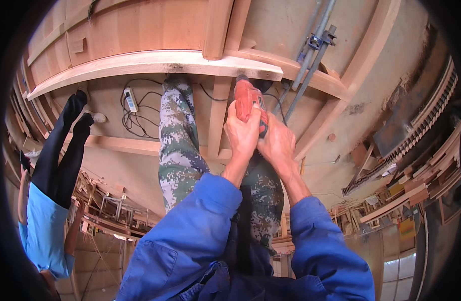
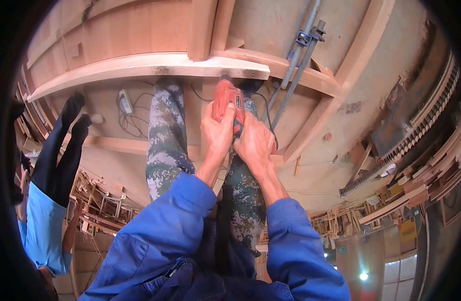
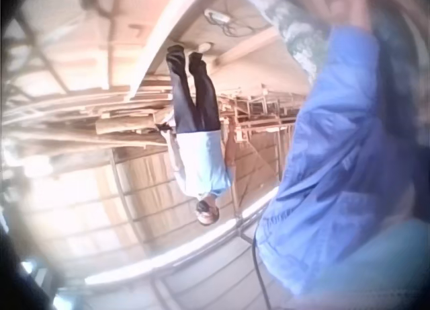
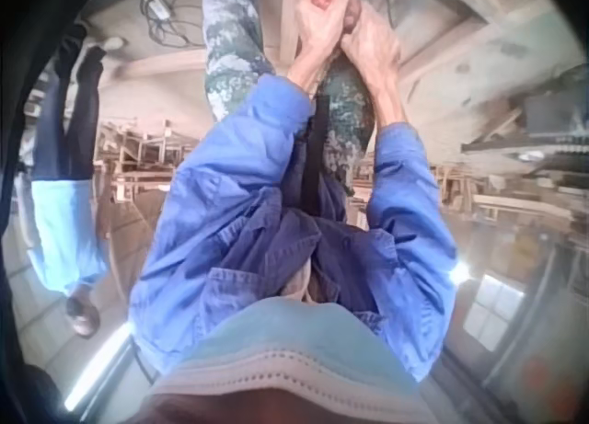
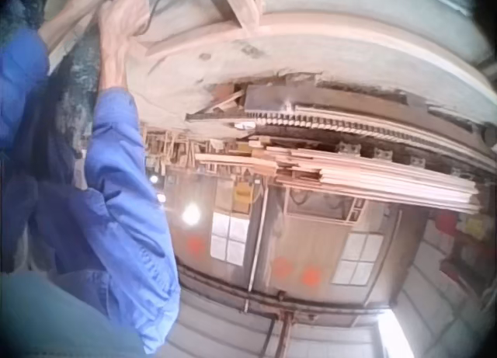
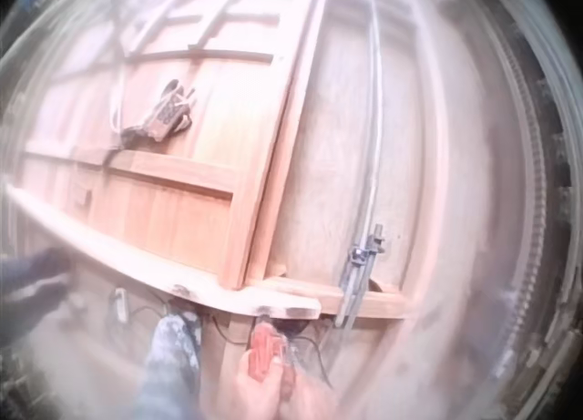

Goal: The person uses a red cordless drill to drive screws into a curved wooden beam attached to a larger wooden structure. The person holds the drill with both hands and works along the length of the beam, occasionally adjusting position.

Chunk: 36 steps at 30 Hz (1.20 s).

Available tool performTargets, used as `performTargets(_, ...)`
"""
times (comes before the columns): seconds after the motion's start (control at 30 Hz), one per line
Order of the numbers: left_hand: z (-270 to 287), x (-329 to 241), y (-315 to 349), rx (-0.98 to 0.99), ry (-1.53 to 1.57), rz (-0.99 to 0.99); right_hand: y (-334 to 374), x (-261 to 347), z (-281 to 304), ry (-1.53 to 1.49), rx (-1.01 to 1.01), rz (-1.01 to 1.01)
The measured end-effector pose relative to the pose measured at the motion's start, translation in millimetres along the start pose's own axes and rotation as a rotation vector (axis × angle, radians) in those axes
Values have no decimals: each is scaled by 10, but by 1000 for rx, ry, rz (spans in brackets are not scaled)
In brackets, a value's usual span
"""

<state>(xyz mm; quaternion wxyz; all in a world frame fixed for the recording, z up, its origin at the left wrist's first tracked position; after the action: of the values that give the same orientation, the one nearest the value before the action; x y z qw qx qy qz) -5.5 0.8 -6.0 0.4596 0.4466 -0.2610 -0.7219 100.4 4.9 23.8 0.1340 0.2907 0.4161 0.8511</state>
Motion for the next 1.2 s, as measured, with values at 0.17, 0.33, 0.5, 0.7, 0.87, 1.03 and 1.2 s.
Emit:
performTargets(0.17, -84, 216, -41, -26, -43, -42, -21, -3, 3, -6, 65, -63)
performTargets(0.33, -81, -17, -92, 50, 70, 109, -142, 33, 50, 60, 80, -91)
performTargets(0.5, -176, 155, -153, 10, 136, 100, -229, 9, 113, 135, 112, -22)
performTargets(0.7, -79, -50, -111, 37, 167, 124, -228, 8, 47, 155, 88, -12)
performTargets(0.87, -102, 82, -150, 76, 282, 106, -224, 23, 50, 146, 81, 9)
performTargets(1.03, -74, -32, -158, 88, 311, 180, -254, -28, 18, 152, 54, 64)
performTargets(1.2, 18, 97, -19, 44, 192, 56, -20, 114, 145, 98, 55, 58)
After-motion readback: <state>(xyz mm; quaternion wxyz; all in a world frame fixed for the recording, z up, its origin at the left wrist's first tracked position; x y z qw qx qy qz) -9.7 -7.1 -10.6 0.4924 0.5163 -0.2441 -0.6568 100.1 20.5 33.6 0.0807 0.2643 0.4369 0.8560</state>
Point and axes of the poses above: each hand's wrist, its own y-axis away from the middle knuckle, its own z-axis out of the back of the hand, x = y × z, the point moved 1 cm from there along -y, towards the middle knuckle, and after that the axes turned 6 degrees about -y, right-handed, at the moved point
